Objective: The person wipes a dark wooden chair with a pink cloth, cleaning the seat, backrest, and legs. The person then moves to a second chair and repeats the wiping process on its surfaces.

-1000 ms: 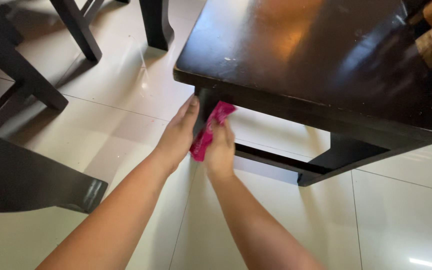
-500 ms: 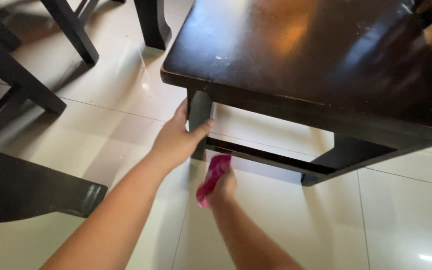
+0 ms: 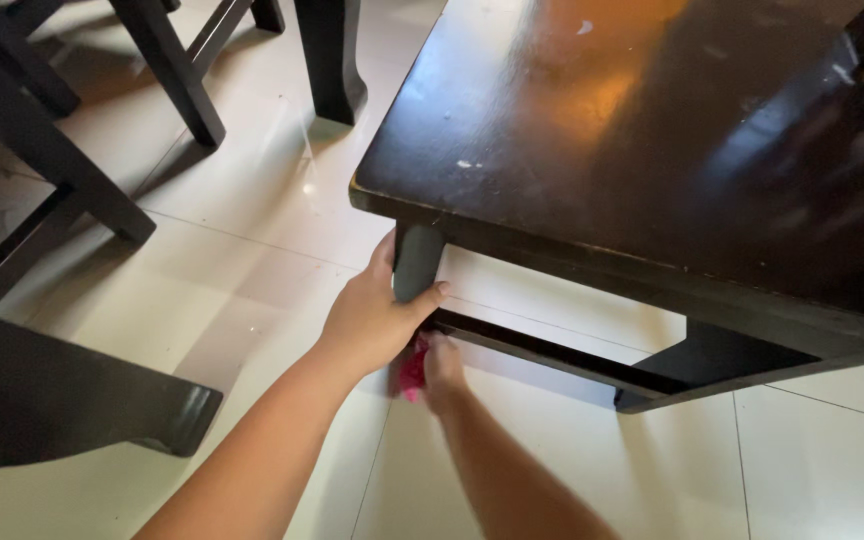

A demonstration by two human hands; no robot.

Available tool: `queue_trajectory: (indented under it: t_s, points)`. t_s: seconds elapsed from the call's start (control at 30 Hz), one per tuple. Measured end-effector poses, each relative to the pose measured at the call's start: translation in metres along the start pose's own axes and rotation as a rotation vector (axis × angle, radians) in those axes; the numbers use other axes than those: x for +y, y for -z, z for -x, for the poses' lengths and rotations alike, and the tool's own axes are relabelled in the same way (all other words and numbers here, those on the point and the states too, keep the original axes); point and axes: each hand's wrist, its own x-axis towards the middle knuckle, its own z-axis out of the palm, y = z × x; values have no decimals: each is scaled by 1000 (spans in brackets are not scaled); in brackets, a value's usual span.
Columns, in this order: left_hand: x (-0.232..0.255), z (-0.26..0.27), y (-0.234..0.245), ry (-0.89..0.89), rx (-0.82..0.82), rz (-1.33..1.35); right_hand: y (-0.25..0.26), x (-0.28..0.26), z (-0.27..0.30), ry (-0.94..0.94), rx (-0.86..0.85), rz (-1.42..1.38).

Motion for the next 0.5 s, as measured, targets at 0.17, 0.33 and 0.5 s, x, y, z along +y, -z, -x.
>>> queue_trajectory:
  t_s: [0.17, 0.33, 0.5]
  points:
    - [0, 0, 2, 64, -39, -29, 1, 23, 4, 201, -71, 164]
    - [-11, -6, -1, 4, -27, 1, 12, -26, 16, -16, -67, 474]
    - [-41, -8, -10, -80, -80, 188, -8, -52, 112, -197, -38, -107]
